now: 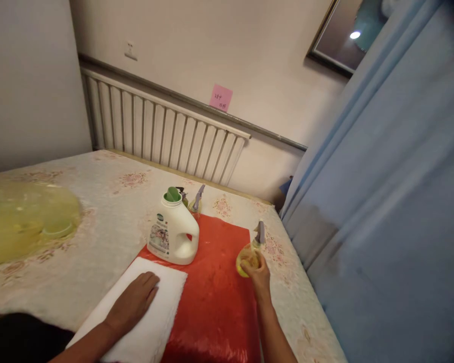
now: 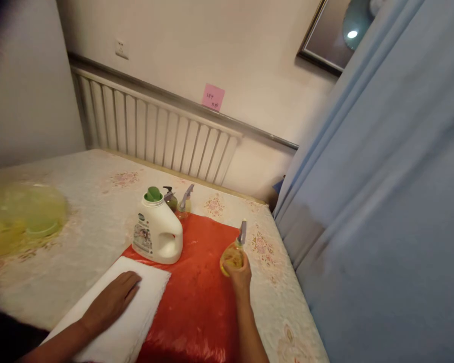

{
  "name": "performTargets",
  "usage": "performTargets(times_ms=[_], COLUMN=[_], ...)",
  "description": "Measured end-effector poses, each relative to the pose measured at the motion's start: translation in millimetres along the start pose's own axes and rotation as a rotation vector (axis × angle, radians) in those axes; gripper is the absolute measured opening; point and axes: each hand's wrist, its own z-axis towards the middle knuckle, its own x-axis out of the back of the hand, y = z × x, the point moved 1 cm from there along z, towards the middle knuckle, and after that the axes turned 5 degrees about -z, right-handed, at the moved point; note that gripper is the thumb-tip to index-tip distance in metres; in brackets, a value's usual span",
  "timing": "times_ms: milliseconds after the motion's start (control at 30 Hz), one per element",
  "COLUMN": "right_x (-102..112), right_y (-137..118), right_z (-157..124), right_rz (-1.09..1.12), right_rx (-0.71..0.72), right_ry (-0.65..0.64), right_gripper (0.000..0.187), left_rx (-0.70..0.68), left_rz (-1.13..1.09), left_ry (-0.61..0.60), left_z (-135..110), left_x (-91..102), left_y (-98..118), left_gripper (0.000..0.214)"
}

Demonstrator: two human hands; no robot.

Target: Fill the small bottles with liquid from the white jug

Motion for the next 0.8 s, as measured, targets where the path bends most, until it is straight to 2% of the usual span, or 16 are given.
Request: performTargets(times_ms=[67, 167, 300, 400, 500, 600, 700, 800], right_x=[-7, -17, -28, -35, -39, -41, -43, -48], right_y=[-7, -19, -39, -54, -64, -71, -72, -67], right_z=[-35, -81, -133, -160, -178, -187, -193, -197], right_rz=[0.108, 0.194, 0.248, 0.193, 0.137, 0.120, 0.093, 0.069], right_rx=[-0.015, -0.053, 0.005, 0.064, 0.112, 0.132, 0.157, 0.185], right_ry=[-0.078, -0.214, -0.373, -0.458, -0.522, -0.499, -0.470, -0.450], right_gripper=[0.081, 0.082, 0.075, 0.065, 0.059, 0.060, 0.056, 0.059], left_rx=[0.088, 0.255, 0.207, 0.138, 0.125, 0.176, 0.274, 0.373], left_rz=[-0.106, -0.386, -0.798, -1.001, -1.120, -1.190, -1.153, -1.091], left_ry=[0.015, 0.025, -0.052, -0.170, -0.280, -0.279, -0.144, 0.040], left_z=[9, 30, 62, 74, 73, 67, 61, 58], left_x=[3.0, 16.3, 53.0, 80.7, 94.1, 93.6, 86.8, 83.6], left_y=[13, 52, 118, 150, 163, 166, 167, 169], left_gripper=[0.026, 0.029, 0.039, 0.037, 0.025, 0.017, 0.011, 0.021])
